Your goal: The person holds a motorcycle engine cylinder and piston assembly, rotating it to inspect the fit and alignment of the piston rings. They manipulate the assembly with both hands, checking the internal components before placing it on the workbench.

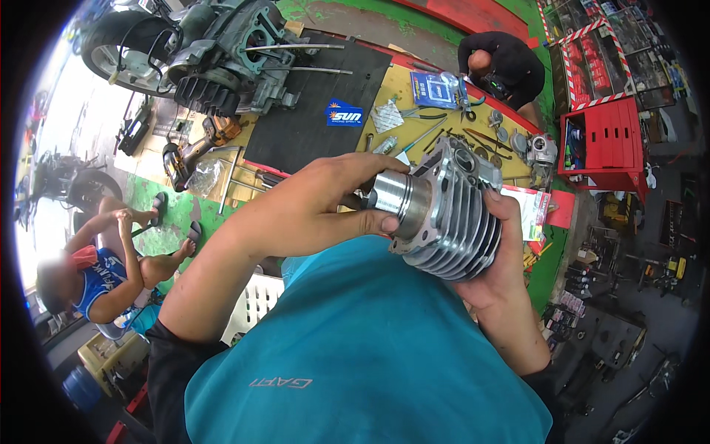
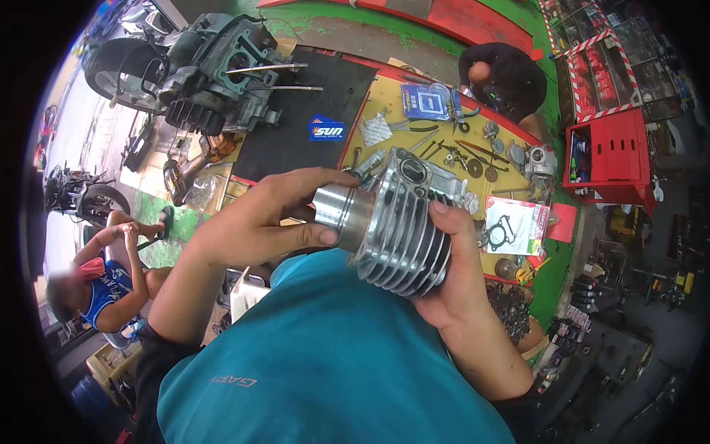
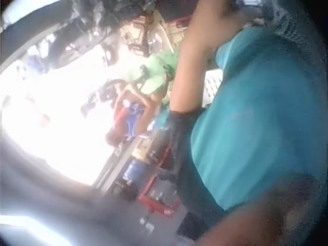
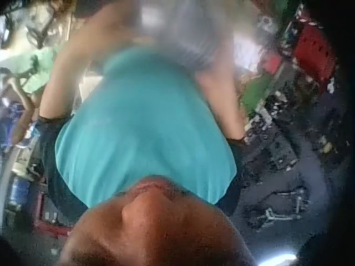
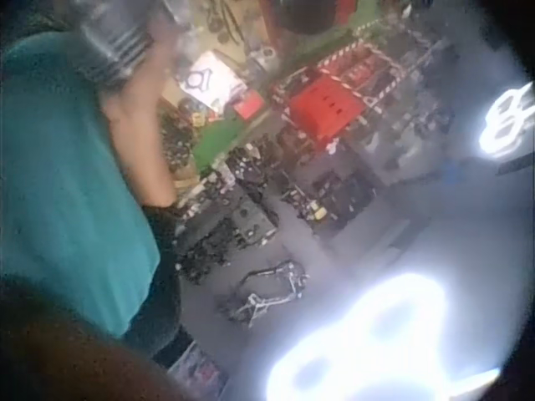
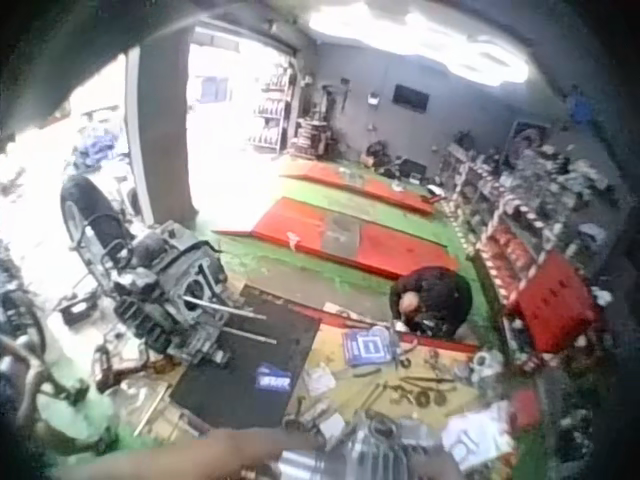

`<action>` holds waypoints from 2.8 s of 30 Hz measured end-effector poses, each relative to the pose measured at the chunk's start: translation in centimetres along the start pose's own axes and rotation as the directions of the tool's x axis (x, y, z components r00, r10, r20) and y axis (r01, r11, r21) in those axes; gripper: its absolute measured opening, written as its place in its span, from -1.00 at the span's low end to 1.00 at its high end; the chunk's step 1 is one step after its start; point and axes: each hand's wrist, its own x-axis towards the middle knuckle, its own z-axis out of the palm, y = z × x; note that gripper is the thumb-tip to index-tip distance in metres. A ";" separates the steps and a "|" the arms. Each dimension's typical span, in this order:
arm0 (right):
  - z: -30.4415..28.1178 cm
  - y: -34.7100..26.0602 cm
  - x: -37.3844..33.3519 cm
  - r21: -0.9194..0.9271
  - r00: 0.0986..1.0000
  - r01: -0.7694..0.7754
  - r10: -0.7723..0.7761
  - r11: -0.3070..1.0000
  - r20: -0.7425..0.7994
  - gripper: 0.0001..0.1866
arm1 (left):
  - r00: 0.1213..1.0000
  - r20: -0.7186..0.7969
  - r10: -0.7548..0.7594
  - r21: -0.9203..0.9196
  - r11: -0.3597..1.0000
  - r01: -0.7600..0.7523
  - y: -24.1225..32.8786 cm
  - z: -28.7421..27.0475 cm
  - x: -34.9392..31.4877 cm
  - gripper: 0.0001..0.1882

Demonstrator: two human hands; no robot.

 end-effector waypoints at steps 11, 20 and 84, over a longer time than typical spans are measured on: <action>-0.5 -0.2 -0.7 0.000 1.000 -0.014 0.014 1.000 0.017 -0.44 | 0.971 0.007 0.238 0.334 0.915 -0.226 0.5 1.1 -0.7 -0.34; -1.7 0.2 -0.2 0.076 0.999 -0.032 0.029 0.997 0.044 -0.39 | 0.929 -0.037 0.367 0.481 0.822 -0.306 0.1 2.5 -1.0 -0.35; -0.3 0.6 -1.4 -0.080 0.938 0.262 -0.235 0.962 0.255 0.24 | 0.923 -0.043 0.383 0.291 0.888 -0.356 2.6 0.8 -1.1 -0.35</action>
